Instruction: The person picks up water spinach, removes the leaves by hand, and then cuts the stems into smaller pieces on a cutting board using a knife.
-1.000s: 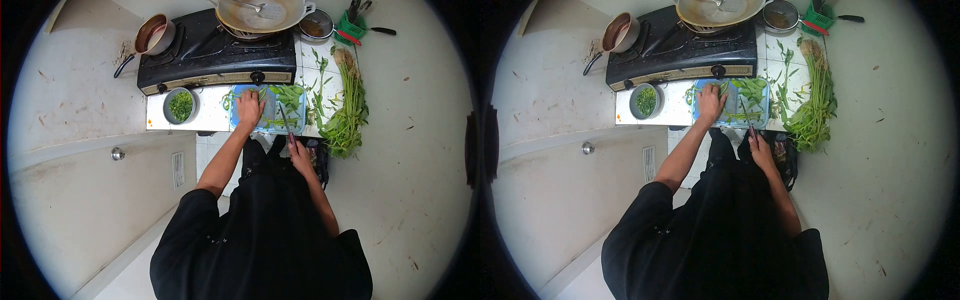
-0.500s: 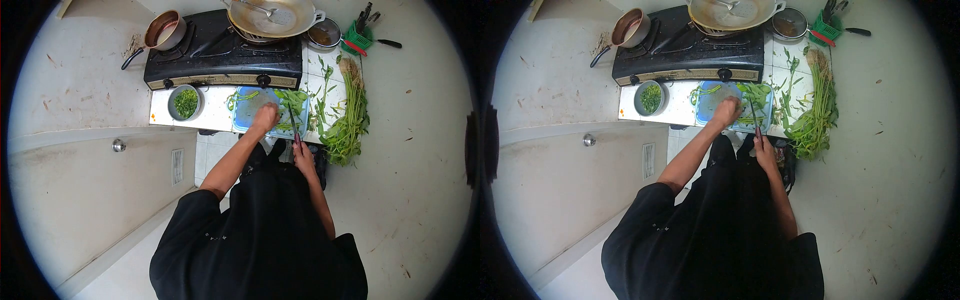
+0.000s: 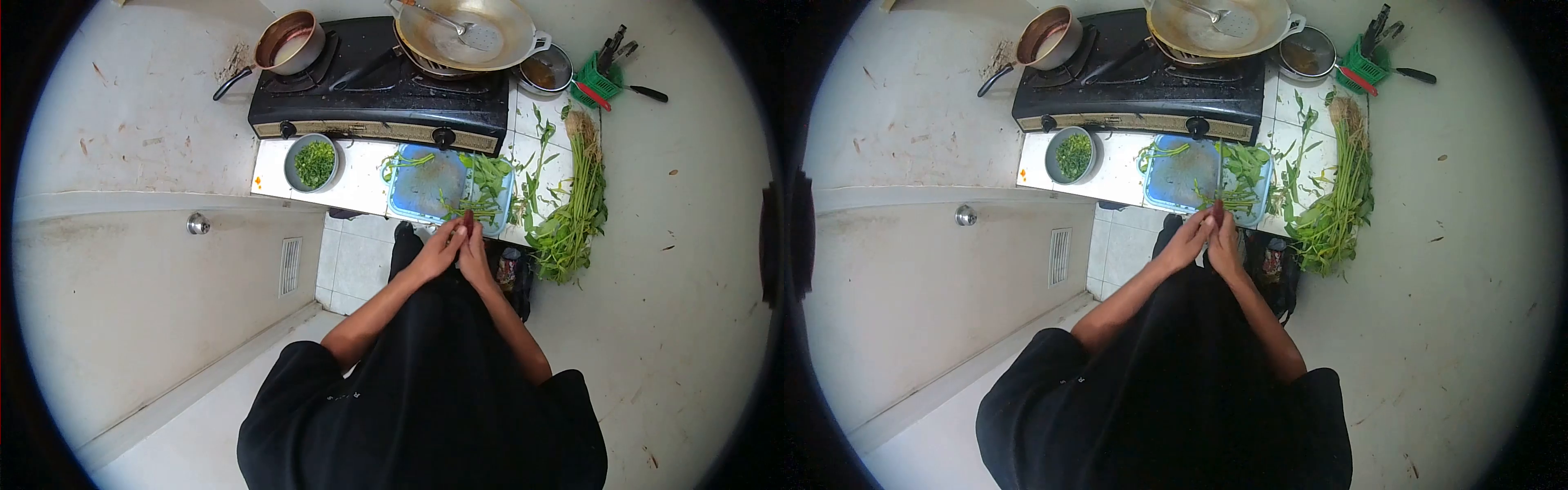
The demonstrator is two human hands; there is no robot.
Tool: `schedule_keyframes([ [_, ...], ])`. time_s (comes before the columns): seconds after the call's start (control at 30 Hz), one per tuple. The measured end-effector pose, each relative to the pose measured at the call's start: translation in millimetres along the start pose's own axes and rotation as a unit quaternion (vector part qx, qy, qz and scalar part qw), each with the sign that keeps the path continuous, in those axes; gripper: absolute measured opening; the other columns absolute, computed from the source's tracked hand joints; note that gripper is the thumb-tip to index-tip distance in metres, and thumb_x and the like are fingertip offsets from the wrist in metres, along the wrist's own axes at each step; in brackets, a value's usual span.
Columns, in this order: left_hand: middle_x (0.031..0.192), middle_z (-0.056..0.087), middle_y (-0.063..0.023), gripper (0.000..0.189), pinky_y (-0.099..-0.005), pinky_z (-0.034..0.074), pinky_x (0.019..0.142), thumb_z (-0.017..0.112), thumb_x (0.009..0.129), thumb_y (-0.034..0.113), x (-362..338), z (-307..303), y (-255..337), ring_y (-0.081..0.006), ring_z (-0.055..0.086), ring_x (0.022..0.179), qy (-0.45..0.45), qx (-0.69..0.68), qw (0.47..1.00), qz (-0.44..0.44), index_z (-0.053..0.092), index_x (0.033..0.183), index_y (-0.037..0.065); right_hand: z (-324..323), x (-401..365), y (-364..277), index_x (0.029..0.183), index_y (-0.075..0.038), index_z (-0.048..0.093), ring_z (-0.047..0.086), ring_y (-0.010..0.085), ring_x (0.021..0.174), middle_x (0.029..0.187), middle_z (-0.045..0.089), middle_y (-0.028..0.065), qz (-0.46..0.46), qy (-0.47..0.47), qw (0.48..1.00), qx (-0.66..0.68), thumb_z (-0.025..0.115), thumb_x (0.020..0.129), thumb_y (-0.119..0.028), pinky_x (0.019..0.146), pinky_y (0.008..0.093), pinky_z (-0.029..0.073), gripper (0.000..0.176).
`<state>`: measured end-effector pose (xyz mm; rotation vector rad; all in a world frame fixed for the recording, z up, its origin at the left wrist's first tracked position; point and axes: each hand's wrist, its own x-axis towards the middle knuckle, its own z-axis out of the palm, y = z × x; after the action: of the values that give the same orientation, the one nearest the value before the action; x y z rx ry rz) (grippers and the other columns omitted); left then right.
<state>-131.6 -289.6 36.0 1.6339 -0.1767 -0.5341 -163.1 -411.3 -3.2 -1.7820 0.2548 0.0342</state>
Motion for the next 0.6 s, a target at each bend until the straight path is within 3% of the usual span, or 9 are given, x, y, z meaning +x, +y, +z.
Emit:
schedule_keyframes([
  [0.07, 0.133, 0.051, -0.0195, 0.049, -0.0361, 0.038, 0.103, 0.044, 0.103, 0.032, -12, 1, -6, -0.0279, 0.049, 0.124, 0.026, -0.008, 1.000, 0.007, 0.038, 0.140, 0.000, 20, 0, -3, 0.126, -0.003, 0.044, 0.048, 0.0433, 0.113, 0.125, 0.049, 0.0242, 0.037, -0.005, 0.998, -0.048, 0.044, 0.101, -0.032, 0.095, 0.0499, 0.037, 0.038],
  [0.13, 0.139, 0.044, -0.0207, 0.058, -0.0342, 0.033, 0.108, 0.044, 0.103, 0.031, -13, -7, -5, -0.0270, 0.043, 0.129, 0.048, -0.024, 0.999, 0.004, 0.022, 0.147, 0.001, 40, -1, -13, 0.128, -0.006, 0.044, 0.040, 0.0412, 0.122, 0.134, 0.043, 0.0208, -0.085, 0.046, 0.985, -0.142, 0.045, 0.100, -0.034, 0.101, 0.0515, 0.031, 0.041],
  [0.2, 0.139, 0.041, -0.0169, 0.054, -0.0328, 0.029, 0.110, 0.042, 0.105, 0.026, -15, -20, 11, -0.0228, 0.039, 0.130, 0.042, -0.073, 0.996, -0.032, 0.022, 0.147, -0.002, 47, 2, -21, 0.132, -0.008, 0.044, 0.038, 0.0387, 0.125, 0.137, 0.041, 0.0168, -0.097, 0.043, 0.984, -0.141, 0.050, 0.097, -0.030, 0.102, 0.0508, 0.029, 0.043],
  [0.3, 0.138, 0.042, -0.0154, 0.053, -0.0316, 0.031, 0.108, 0.041, 0.105, 0.022, -10, -40, -26, -0.0215, 0.040, 0.128, 0.091, -0.102, 0.990, -0.022, 0.021, 0.147, -0.002, 51, 8, -38, 0.133, -0.007, 0.049, 0.036, 0.0383, 0.128, 0.145, 0.038, 0.0138, -0.131, -0.052, 0.976, -0.166, 0.058, 0.087, -0.016, 0.104, 0.0498, 0.027, 0.048],
  [0.33, 0.136, 0.042, -0.0139, 0.052, -0.0306, 0.033, 0.106, 0.040, 0.105, 0.020, -12, -48, -22, -0.0203, 0.041, 0.125, 0.078, -0.118, 0.989, -0.043, 0.020, 0.147, -0.002, 48, 15, -45, 0.133, -0.007, 0.049, 0.036, 0.0383, 0.128, 0.145, 0.038, 0.0138, -0.136, -0.043, 0.976, -0.166, 0.058, 0.087, -0.016, 0.104, 0.0498, 0.027, 0.048],
  [0.4, 0.133, 0.043, -0.0127, 0.053, -0.0306, 0.034, 0.105, 0.042, 0.104, 0.019, -18, -58, -9, -0.0196, 0.042, 0.123, 0.096, -0.099, 0.990, -0.024, 0.020, 0.147, -0.002, 44, 30, -59, 0.127, -0.007, 0.057, 0.036, 0.0371, 0.129, 0.148, 0.035, 0.0131, -0.204, -0.141, 0.951, -0.183, 0.059, 0.085, -0.017, 0.106, 0.0488, 0.026, 0.043],
  [0.47, 0.127, 0.047, -0.0112, 0.050, -0.0289, 0.040, 0.097, 0.042, 0.104, 0.023, -22, -76, 6, -0.0168, 0.047, 0.113, 0.118, -0.088, 0.988, -0.045, 0.028, 0.145, -0.003, 50, 41, -74, 0.125, -0.009, 0.061, 0.038, 0.0336, 0.128, 0.146, 0.040, 0.0116, -0.208, -0.173, 0.945, -0.183, 0.058, 0.087, -0.016, 0.106, 0.0474, 0.026, 0.039],
  [0.53, 0.094, 0.053, -0.0029, 0.049, -0.0216, 0.043, 0.067, 0.043, 0.104, 0.032, -18, -96, 4, -0.0082, 0.050, 0.076, 0.207, -0.225, 0.950, -0.055, 0.038, 0.138, -0.002, 61, 53, -72, 0.128, -0.011, 0.060, 0.041, 0.0305, 0.127, 0.141, 0.046, 0.0108, -0.217, -0.237, 0.929, -0.183, 0.056, 0.090, -0.016, 0.106, 0.0464, 0.026, 0.039],
  [0.6, 0.078, 0.043, 0.0042, 0.047, -0.0208, 0.034, 0.057, 0.044, 0.104, 0.033, -20, -123, -2, -0.0047, 0.038, 0.064, 0.217, -0.163, 0.959, -0.077, 0.044, 0.133, -0.004, 73, 72, -66, 0.127, -0.009, 0.059, 0.044, 0.0296, 0.124, 0.134, 0.051, 0.0108, -0.220, -0.217, 0.931, -0.194, 0.057, 0.092, -0.016, 0.103, 0.0455, 0.031, 0.036],
])
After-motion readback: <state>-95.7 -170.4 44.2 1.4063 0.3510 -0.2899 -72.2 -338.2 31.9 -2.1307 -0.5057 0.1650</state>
